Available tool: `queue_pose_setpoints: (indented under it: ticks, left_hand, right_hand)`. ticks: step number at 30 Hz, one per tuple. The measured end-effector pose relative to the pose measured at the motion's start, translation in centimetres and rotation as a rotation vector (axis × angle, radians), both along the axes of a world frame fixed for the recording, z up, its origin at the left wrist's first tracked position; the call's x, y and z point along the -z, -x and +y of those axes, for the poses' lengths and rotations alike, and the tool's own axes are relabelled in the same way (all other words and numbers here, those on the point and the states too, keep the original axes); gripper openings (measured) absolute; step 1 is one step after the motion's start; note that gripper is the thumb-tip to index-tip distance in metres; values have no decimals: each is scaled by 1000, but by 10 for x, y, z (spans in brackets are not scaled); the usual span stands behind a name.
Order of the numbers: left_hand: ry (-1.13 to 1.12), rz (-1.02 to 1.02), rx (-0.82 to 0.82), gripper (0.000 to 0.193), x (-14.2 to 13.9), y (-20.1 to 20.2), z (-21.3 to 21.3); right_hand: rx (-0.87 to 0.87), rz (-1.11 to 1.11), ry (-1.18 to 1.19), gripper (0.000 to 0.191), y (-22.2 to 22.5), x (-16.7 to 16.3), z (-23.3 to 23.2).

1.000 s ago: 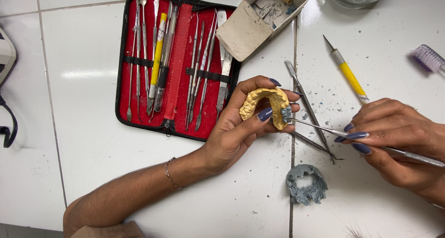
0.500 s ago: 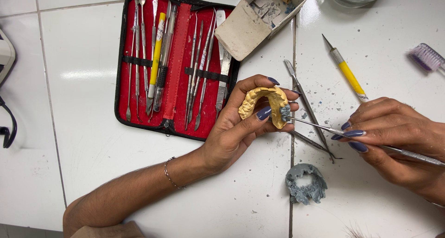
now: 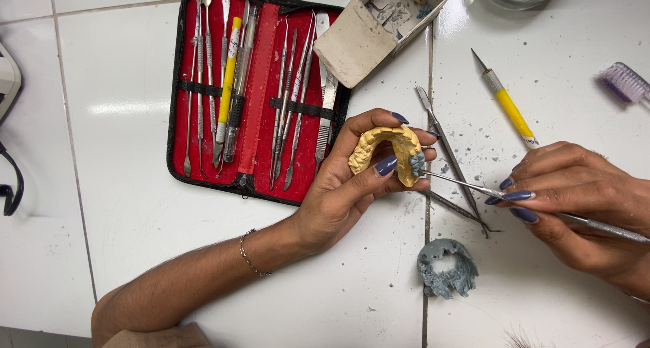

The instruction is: The person holds a yellow stone dental model with a blue-gray partial denture framework and uses hand tools to trim and shape the framework material. They switch between a probe-like tool, a yellow-handled tool, and a brush, brushing debris off the denture and working over its surfaces at the bench.

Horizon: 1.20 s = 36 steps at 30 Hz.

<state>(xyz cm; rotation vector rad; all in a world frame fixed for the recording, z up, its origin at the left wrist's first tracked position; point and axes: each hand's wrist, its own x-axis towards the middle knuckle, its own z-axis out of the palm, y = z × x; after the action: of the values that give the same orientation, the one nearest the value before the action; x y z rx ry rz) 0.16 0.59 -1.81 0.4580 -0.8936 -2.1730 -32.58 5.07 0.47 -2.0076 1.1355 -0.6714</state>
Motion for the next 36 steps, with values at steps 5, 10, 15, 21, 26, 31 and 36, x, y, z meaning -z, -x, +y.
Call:
queue_pose_setpoints:
  ticks: [5, 10, 15, 21, 26, 31, 36]
  left_hand:
    - [-7, 7, -1, 41, 1, 0, 0]
    - [-5, 15, -2, 41, 1, -1, 0]
    - [-8, 14, -5, 41, 2, 0, -1]
    - [-3, 15, -7, 40, 2, 0, -1]
    - [-8, 13, -9, 41, 1, 1, -1]
    - [-5, 1, 2, 41, 2, 0, -1]
    - [10, 9, 15, 42, 4, -1, -3]
  right_hand:
    - [0, 9, -20, 27, 1, 3, 0]
    - [22, -57, -3, 27, -1, 6, 1]
    - [-7, -30, -23, 27, 2, 5, 0]
    - [12, -63, 18, 26, -1, 9, -2]
    - [-6, -9, -15, 25, 0, 4, -1]
    - [-6, -84, -5, 20, 1, 11, -2]
    - [26, -179, -9, 19, 0, 15, -2]
